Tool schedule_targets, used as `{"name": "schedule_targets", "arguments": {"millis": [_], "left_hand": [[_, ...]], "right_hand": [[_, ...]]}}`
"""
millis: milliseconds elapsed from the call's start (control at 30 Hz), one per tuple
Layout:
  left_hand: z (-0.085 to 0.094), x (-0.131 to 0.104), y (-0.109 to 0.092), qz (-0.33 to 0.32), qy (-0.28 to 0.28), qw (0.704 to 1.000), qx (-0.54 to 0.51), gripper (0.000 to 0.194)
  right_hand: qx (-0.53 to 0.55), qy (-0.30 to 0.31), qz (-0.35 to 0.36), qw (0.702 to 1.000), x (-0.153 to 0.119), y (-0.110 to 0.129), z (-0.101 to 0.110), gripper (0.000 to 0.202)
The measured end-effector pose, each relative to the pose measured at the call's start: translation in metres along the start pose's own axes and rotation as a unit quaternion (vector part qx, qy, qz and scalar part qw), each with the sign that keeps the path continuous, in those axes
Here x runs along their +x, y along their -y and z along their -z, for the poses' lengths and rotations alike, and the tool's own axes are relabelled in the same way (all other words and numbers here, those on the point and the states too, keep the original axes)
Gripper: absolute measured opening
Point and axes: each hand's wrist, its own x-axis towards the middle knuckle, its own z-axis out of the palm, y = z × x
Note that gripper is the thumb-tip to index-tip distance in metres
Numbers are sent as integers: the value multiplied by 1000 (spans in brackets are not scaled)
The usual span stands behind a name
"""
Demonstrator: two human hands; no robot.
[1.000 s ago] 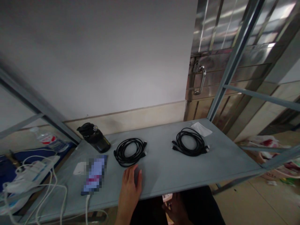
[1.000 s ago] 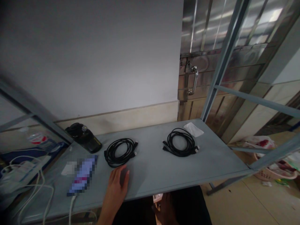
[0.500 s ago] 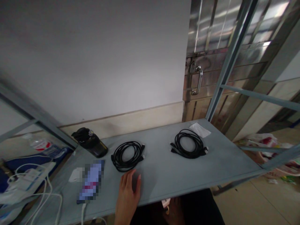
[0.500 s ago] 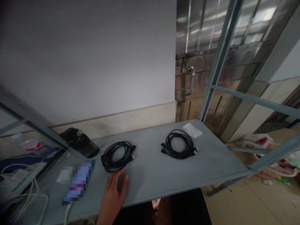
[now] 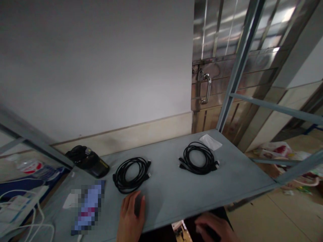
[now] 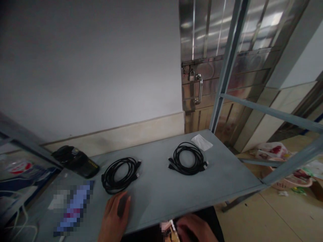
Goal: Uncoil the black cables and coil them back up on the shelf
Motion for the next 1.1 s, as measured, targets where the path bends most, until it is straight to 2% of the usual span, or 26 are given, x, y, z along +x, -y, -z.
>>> {"name": "schedule_targets", "arguments": {"millis": [100,167,233,367,467,567,700,833,867,967,1033,1100], "left_hand": [[0,0,0,5,8,1000,2,46],[1,1,0,10,12,1000,-4,49],[1,1,0,11,11,1000,-13,49],[-1,0,2,12,2,1000,-25,48],[-2,0,3,11,-3,999,-35,46],[0,1,1,13,-5,999,-43,43],[2,2,1,13,-6,999,-45,42],[2,2,2,7,-8,999,-49,42],[2,1,2,5,-12,999,-48,42],[-1,1,2,0,-21,999,-43,39],[-2,0,4,2,-22,999,-45,38],[-1,1,5,7,-17,998,-54,40]], "right_hand": [[-94,-187,71,975,29,13,57,31],[-193,-239,109,945,61,5,82,40],[-259,-233,123,929,94,-8,97,47],[-253,-182,91,946,137,-20,105,27],[-208,-190,81,956,151,-13,106,31],[-143,-241,80,957,162,5,115,42],[-10,-330,93,939,173,47,147,49],[138,-374,152,905,162,118,182,43],[219,-374,184,882,156,139,187,40],[364,-345,233,833,131,198,191,31],[388,-338,244,822,112,227,187,26],[384,-343,260,817,95,247,180,21]]}}
